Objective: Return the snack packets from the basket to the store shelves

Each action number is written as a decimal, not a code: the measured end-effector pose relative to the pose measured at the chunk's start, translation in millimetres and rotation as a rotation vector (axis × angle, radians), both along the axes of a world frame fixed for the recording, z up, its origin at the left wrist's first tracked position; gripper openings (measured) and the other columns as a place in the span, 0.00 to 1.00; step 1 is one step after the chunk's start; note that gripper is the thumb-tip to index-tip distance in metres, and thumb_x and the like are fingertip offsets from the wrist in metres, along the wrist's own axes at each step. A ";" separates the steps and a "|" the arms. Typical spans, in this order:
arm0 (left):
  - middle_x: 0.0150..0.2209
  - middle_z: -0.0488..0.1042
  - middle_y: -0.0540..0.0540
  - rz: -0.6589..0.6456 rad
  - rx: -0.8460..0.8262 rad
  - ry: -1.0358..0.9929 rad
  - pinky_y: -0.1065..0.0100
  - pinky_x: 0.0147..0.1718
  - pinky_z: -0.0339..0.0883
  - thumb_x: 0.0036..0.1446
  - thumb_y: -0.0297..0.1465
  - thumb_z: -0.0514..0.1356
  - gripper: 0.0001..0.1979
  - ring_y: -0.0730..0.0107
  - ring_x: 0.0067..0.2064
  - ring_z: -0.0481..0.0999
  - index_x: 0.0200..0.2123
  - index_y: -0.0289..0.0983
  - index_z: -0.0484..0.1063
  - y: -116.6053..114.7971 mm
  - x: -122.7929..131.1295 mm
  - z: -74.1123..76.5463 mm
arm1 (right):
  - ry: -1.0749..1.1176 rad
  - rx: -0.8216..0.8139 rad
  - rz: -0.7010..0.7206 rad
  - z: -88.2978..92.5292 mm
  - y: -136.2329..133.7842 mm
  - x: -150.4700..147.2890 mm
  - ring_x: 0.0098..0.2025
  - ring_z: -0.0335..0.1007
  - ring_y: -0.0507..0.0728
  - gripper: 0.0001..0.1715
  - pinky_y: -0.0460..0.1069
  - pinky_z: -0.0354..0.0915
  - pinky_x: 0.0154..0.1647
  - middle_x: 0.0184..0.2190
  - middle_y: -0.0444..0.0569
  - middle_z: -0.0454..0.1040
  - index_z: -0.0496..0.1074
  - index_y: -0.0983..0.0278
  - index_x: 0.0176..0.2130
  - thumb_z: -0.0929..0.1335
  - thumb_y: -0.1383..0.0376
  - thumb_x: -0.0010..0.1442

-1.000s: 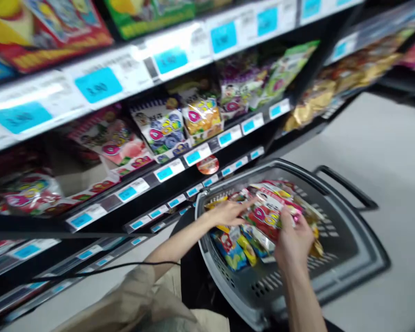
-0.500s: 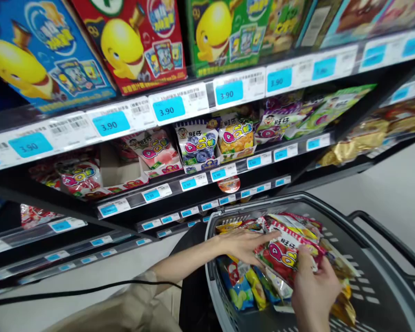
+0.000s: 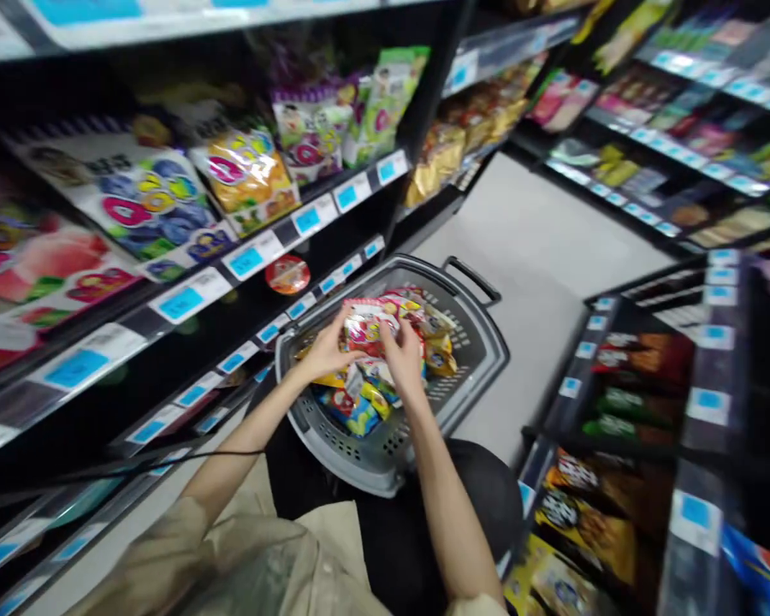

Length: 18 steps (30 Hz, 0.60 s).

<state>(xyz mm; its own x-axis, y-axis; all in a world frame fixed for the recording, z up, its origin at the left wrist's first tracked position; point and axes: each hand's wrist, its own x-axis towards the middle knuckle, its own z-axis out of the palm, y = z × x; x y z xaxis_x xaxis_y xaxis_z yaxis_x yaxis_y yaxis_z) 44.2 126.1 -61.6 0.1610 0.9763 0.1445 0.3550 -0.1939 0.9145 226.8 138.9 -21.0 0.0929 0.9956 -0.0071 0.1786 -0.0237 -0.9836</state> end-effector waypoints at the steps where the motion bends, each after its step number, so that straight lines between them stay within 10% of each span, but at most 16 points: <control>1: 0.70 0.65 0.35 0.042 0.024 -0.008 0.48 0.70 0.64 0.55 0.32 0.74 0.55 0.47 0.70 0.68 0.77 0.43 0.45 1.9 -0.2 -3.2 | -0.027 0.000 0.045 -1.6 0.8 1.1 0.46 0.78 0.62 0.32 0.58 0.74 0.51 0.45 0.54 0.80 0.75 0.64 0.46 0.73 0.42 0.55; 7: 0.70 0.60 0.33 0.173 0.134 -0.044 0.59 0.48 0.82 0.60 0.33 0.69 0.52 0.62 0.50 0.80 0.77 0.49 0.39 3.9 -0.8 -11.3 | -0.212 0.060 0.125 -3.2 -4.5 2.3 0.39 0.78 0.61 0.31 0.55 0.74 0.44 0.42 0.54 0.82 0.74 0.64 0.49 0.76 0.47 0.54; 13: 0.75 0.48 0.30 0.044 0.229 0.276 0.50 0.61 0.74 0.61 0.28 0.62 0.49 0.41 0.69 0.67 0.78 0.41 0.38 5.5 -6.0 -12.1 | -0.565 0.381 0.135 -13.0 -17.6 -16.7 0.44 0.76 0.62 0.19 0.55 0.73 0.47 0.44 0.55 0.78 0.77 0.66 0.50 0.73 0.60 0.61; 18: 0.71 0.60 0.29 -0.002 0.189 0.333 0.53 0.60 0.73 0.64 0.29 0.59 0.40 0.48 0.63 0.74 0.75 0.37 0.47 6.0 -14.3 -18.8 | -0.696 0.477 0.246 -20.2 -32.7 -35.2 0.47 0.73 0.63 0.17 0.55 0.72 0.47 0.44 0.56 0.74 0.75 0.65 0.53 0.69 0.63 0.65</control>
